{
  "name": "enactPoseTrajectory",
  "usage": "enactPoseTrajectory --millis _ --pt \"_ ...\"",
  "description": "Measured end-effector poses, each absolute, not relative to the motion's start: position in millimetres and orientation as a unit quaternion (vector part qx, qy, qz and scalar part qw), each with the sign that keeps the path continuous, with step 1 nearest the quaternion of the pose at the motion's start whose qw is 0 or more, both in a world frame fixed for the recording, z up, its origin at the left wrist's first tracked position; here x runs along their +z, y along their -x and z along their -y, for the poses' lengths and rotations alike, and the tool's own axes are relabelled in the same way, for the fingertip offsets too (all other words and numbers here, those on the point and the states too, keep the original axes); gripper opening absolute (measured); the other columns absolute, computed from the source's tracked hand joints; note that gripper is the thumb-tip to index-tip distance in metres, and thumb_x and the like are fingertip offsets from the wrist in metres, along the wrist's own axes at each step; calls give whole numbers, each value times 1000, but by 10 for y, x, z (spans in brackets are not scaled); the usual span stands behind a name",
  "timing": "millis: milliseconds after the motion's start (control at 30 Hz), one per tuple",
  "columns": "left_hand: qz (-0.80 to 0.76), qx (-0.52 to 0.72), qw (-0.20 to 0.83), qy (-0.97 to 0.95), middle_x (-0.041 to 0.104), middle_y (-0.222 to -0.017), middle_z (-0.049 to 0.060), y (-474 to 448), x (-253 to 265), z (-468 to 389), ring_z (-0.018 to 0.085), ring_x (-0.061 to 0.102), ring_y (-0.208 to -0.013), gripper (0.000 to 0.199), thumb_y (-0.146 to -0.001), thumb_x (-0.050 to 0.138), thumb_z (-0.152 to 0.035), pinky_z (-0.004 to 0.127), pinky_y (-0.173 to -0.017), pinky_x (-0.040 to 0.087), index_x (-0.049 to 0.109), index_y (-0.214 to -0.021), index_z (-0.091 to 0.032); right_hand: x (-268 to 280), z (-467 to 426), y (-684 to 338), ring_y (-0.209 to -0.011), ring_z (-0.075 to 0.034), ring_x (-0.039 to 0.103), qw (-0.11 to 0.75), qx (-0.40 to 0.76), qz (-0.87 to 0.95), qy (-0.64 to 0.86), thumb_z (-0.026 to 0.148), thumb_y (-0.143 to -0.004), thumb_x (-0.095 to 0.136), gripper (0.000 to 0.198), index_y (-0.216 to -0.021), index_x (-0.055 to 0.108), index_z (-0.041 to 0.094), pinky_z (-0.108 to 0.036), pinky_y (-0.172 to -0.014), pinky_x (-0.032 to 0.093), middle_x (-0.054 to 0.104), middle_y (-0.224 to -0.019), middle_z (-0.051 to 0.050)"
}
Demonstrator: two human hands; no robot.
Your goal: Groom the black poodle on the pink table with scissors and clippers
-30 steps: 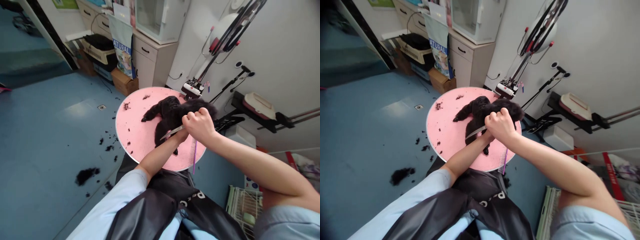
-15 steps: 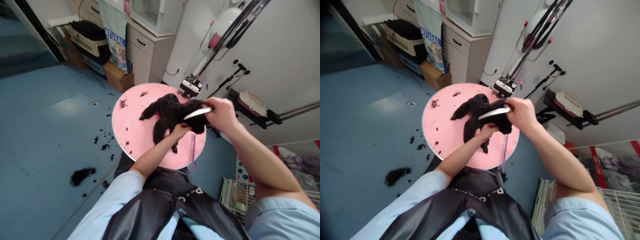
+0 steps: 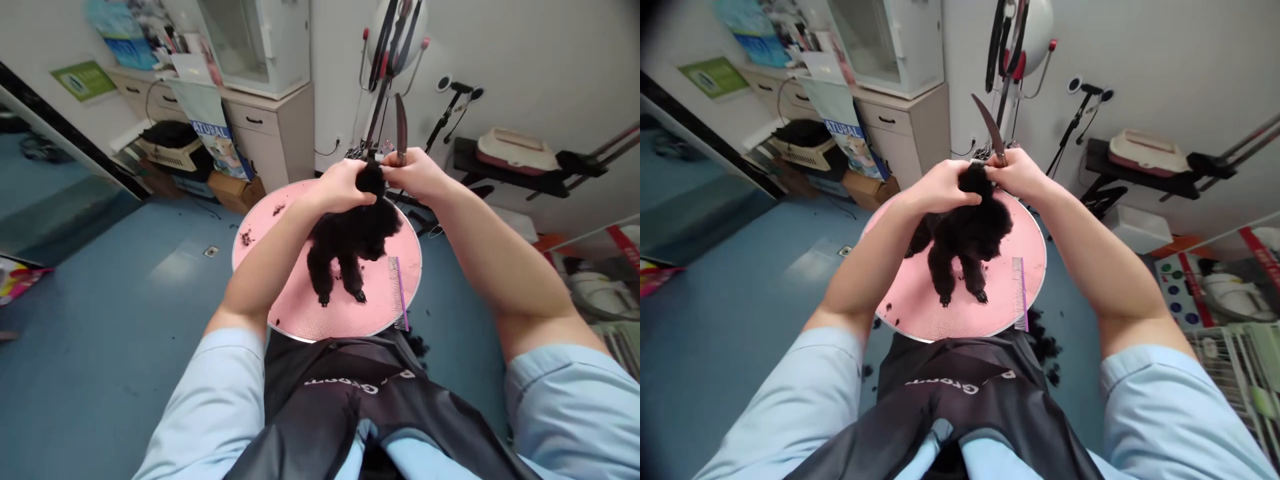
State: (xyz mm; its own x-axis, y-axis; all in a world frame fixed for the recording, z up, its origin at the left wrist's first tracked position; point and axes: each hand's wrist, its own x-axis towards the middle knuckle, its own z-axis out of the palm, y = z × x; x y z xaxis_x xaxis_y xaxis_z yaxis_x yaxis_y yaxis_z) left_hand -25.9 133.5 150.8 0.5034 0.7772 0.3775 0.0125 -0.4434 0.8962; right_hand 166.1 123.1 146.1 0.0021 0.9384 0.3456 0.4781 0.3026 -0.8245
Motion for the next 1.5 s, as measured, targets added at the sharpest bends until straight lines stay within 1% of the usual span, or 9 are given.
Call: enactPoseTrajectory --millis 133,333,500,667,833,967,1067,1333,1500 --pt "-285 293 461 -788 55 -66 -3 31 1492 -1563 13 57 -72 14 -56 71 -6 25 -77 45 62 -67 -8 1508 -1089 -1622 -46 -4 38 465 261 668 519 27 -77 69 24 -66 51 15 -16 -42 34 41 -50 7" --pt "-352 370 568 -645 53 -61 -1 -174 1009 -1714 17 59 -70 12 -56 68 -3 26 -74 45 63 -63 -11 1026 -116 -1760 -43 -7 41 437 359 627 537 41 -83 59 28 -70 54 17 -21 -42 37 45 -48 5" --pt "-334 256 631 -652 51 -53 -2 -373 742 -1668 19 59 -66 19 -47 70 2 26 -68 43 63 -56 -14 505 11 -1736 -43 -7 35 523 260 540 606 45 -71 67 32 -81 62 16 -21 -42 30 38 -48 8" --pt "-342 218 633 -660 52 -51 -1 -129 879 -1357 19 58 -64 23 -43 72 6 27 -66 42 63 -53 -12 319 -199 -1478 -45 -6 33 501 312 513 624 36 -68 65 26 -57 53 17 -22 -42 26 40 -47 6" --pt "-399 499 629 -444 62 -68 3 516 506 -341 15 59 -75 11 -66 75 -21 24 -74 45 66 -69 -16 -17 102 -1130 -47 -8 36 486 344 481 644 33 -71 62 24 -56 48 19 -22 -44 30 42 -49 5" --pt "-422 473 744 -211 64 -72 4 642 -196 280 12 59 -68 43 -62 76 -52 24 -66 45 65 -79 -13 -334 430 -826 -45 -8 31 471 393 456 645 37 -74 61 31 -58 39 22 -23 -41 26 36 -48 6" --pt "-415 448 791 -42 60 -64 0 526 -473 289 9 55 -59 45 -60 78 -53 22 -60 44 61 -74 -13 -454 594 -685 -43 -9 31 461 410 433 657 41 -76 60 33 -59 38 23 -24 -40 26 35 -47 7" --pt "-373 497 778 90 69 -79 2 303 -508 80 12 63 -69 17 -69 74 -20 26 -70 49 67 -82 -12 -367 736 -899 -44 -8 44 353 517 430 651 43 -79 58 30 -65 44 20 -26 -53 44 43 -48 8" --pt "-377 522 765 8 71 -89 4 374 -790 88 14 65 -81 28 -65 77 -25 29 -85 48 70 -89 -12 6 640 -1322 -77 -17 66 194 673 432 569 30 -64 73 46 -102 51 18 -32 -69 53 65 -84 -2"
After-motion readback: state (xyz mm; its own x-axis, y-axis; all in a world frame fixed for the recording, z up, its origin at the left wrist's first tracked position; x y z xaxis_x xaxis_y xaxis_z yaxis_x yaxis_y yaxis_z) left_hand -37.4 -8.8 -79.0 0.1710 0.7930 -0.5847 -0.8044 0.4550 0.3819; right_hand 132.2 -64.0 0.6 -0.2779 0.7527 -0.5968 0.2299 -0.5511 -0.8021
